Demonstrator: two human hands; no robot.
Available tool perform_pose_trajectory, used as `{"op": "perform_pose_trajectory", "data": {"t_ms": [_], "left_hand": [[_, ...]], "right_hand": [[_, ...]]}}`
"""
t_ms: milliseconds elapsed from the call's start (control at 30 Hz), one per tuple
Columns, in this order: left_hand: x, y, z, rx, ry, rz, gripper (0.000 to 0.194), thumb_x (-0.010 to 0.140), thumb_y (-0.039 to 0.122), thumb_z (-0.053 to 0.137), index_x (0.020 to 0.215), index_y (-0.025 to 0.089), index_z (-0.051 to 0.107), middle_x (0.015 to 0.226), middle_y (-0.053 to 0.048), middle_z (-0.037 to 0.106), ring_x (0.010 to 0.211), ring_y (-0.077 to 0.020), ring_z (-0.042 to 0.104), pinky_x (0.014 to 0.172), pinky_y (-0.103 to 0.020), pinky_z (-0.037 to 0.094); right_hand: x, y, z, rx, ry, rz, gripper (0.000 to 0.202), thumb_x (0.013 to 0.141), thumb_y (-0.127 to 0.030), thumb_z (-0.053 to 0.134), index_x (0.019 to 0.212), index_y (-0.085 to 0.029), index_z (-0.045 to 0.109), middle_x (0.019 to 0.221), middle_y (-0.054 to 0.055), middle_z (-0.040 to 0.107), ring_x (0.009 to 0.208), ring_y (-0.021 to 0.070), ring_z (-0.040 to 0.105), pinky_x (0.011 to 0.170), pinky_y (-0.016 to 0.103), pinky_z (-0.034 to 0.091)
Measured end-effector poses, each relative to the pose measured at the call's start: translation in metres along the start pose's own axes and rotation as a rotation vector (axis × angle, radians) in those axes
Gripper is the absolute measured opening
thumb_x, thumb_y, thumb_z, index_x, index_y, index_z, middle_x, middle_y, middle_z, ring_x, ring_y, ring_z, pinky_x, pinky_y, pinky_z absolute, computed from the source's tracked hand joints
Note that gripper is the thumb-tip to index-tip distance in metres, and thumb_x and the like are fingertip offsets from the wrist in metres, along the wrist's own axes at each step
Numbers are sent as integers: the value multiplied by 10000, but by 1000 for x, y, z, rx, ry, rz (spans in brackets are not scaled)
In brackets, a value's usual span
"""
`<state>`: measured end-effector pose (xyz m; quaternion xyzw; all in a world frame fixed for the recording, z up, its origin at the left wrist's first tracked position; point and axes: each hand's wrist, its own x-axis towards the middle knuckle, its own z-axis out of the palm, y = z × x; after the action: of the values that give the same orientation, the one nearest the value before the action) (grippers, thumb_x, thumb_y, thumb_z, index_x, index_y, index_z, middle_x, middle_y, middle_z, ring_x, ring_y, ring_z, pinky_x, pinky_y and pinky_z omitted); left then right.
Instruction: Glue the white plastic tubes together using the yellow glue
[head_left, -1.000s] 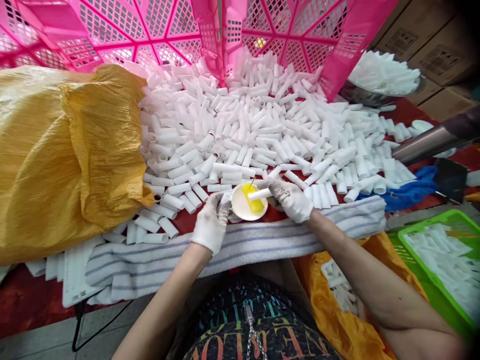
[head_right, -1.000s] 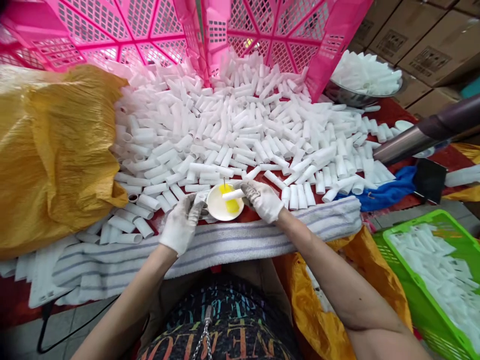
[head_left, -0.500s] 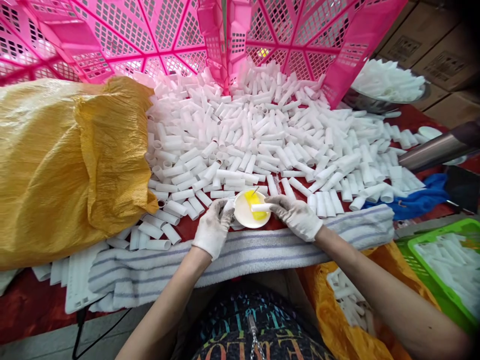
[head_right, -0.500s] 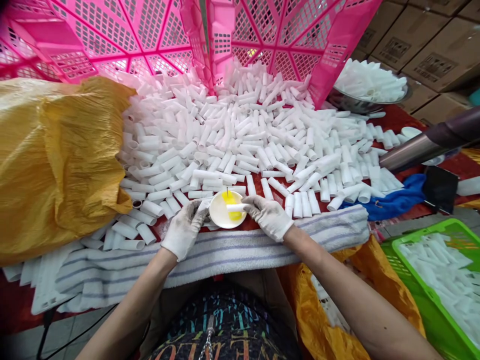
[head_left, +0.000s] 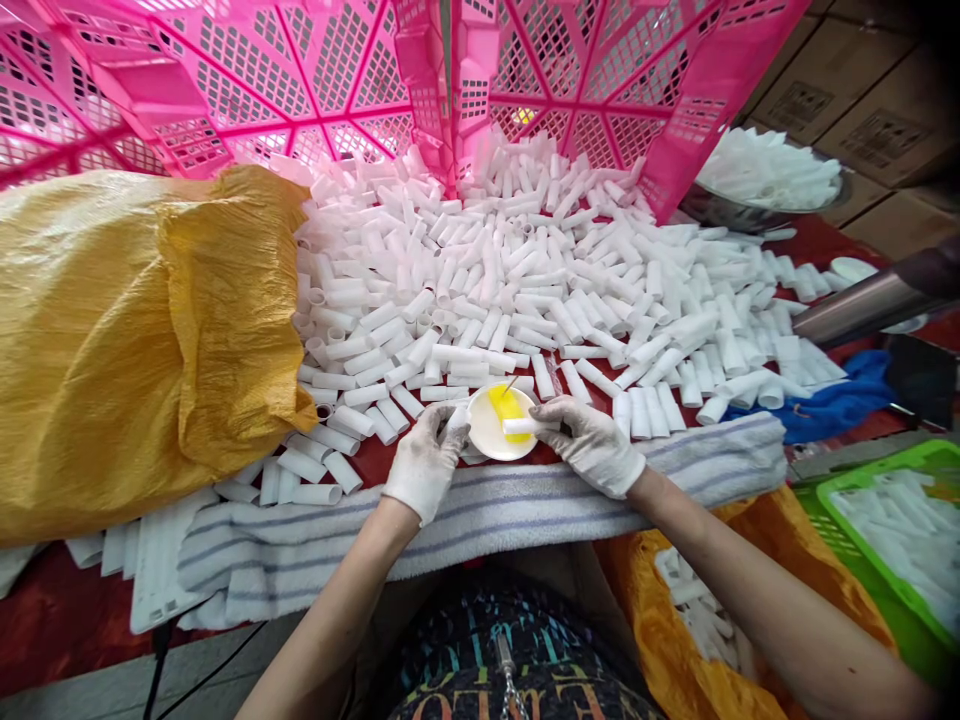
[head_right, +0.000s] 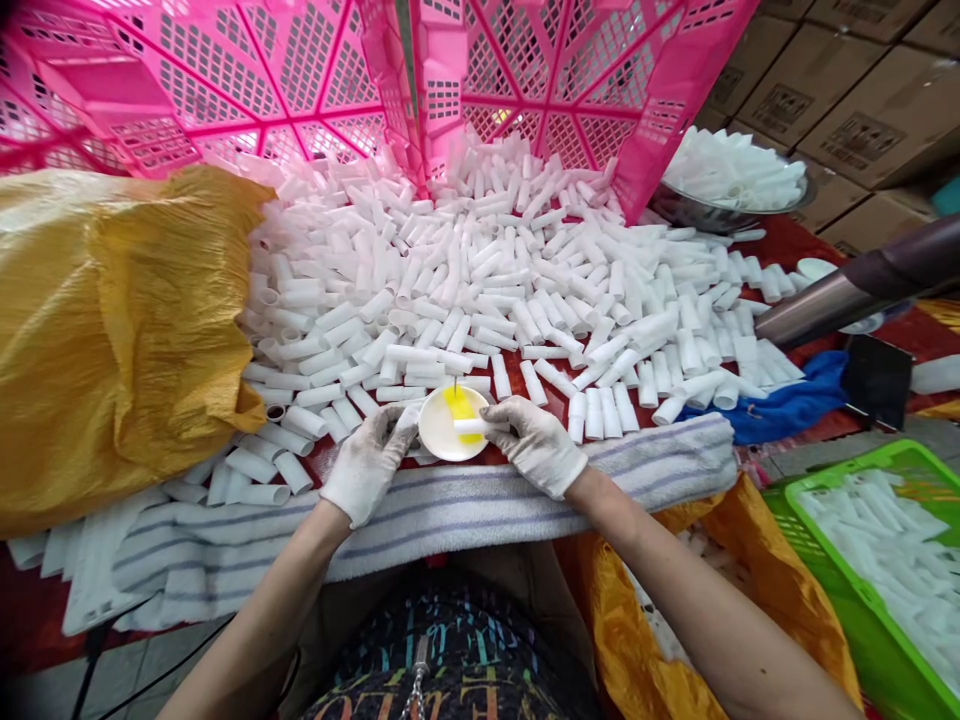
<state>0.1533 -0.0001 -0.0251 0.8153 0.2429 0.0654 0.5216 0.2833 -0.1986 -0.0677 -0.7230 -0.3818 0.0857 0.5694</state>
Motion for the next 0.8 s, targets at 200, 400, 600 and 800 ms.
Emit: {"op": "perform_pose_trajectory", "data": {"t_ms": [200, 400, 600, 800], "left_hand": [[2, -14, 1, -141, 15, -9, 366, 816, 469, 601, 1057, 194, 615, 1018, -43, 696, 936, -186, 641, 896, -325, 492], [-12, -5, 0, -86, 91, 57, 316, 738, 360, 693, 1000, 194, 634, 1024, -36, 686, 956, -188, 641, 912, -314, 498], [-24, 12, 17, -80, -126, 127, 265, 789, 354, 651, 1010, 207, 655, 961, -29, 696, 861, -169, 654, 837, -291, 525], [-28, 19, 18, -35, -243, 159, 305, 884, 438, 511, 993, 189, 648, 853, -14, 664, 763, -143, 597, 709, -247, 478]], "right_hand": [[-7, -5, -2, -27, 0, -97, 71, 784, -202, 686, 817, -217, 626, 862, 18, 553, 744, 127, 585, 654, 263, 502], [-18, -26, -17, 108, 98, 256, 250, 731, -373, 742, 867, -218, 601, 848, 28, 612, 713, 153, 600, 618, 274, 517], [-12, -52, -10, 195, 139, 586, 434, 720, -596, 675, 820, -187, 569, 620, -12, 522, 452, 83, 400, 385, 225, 317], [-14, -70, -5, 55, 32, 518, 359, 799, -560, 602, 795, -202, 574, 613, -1, 546, 473, 110, 443, 401, 239, 328]]}}
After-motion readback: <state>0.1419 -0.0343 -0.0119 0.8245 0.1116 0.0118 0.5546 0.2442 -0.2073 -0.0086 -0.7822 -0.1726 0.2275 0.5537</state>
